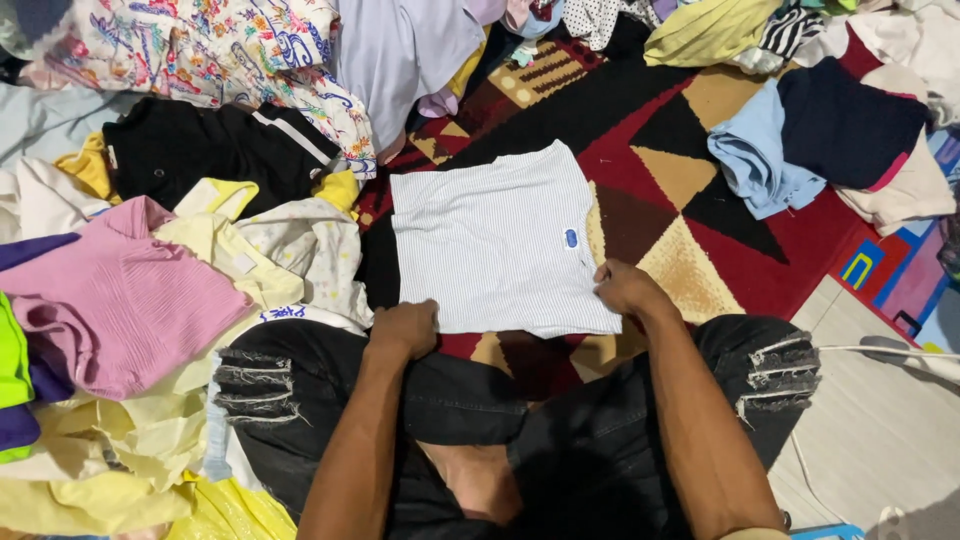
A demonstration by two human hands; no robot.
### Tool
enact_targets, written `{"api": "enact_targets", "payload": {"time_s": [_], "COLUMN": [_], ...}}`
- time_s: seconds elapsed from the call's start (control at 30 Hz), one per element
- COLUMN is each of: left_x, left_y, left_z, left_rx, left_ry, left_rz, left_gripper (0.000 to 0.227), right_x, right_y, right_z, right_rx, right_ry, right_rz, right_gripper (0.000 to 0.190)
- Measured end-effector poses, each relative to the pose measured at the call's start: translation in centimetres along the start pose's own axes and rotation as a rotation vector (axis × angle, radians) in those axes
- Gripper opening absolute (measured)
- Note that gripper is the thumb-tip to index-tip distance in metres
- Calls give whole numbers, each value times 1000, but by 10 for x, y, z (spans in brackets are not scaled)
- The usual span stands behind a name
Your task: A person sits on the floor and folds various items of clothing from a large, unsorted pile.
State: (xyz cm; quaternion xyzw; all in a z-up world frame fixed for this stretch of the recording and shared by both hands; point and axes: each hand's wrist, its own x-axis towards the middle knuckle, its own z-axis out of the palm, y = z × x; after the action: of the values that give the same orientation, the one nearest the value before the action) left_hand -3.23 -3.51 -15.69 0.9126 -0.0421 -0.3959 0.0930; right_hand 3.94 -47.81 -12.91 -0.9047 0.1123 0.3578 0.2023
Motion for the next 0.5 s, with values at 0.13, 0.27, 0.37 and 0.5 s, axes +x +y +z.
{"api": "enact_targets", "payload": {"time_s": [0.13, 0.27, 0.37, 0.5], "left_x": [12, 13, 41, 117], "left_y": [-4, -10, -33, -74], "left_z": [1, -55, -88, -107], "left_rx": [-135, -587, -793, -790], "left_ry": [-52, 465, 701, 724], "left_rz": [-48, -58, -87, -211], "left_gripper": [43, 33, 29, 46], "right_x": [6, 23, 27, 66], "right_y": [2, 8, -1, 19], "right_z": [8, 20, 26, 45], "right_rx": [-106, -175, -183, -85], "right_ry": [-17, -39, 19, 49], "right_rz": [9, 85, 104, 81], "right_gripper": [44, 55, 62, 77]}}
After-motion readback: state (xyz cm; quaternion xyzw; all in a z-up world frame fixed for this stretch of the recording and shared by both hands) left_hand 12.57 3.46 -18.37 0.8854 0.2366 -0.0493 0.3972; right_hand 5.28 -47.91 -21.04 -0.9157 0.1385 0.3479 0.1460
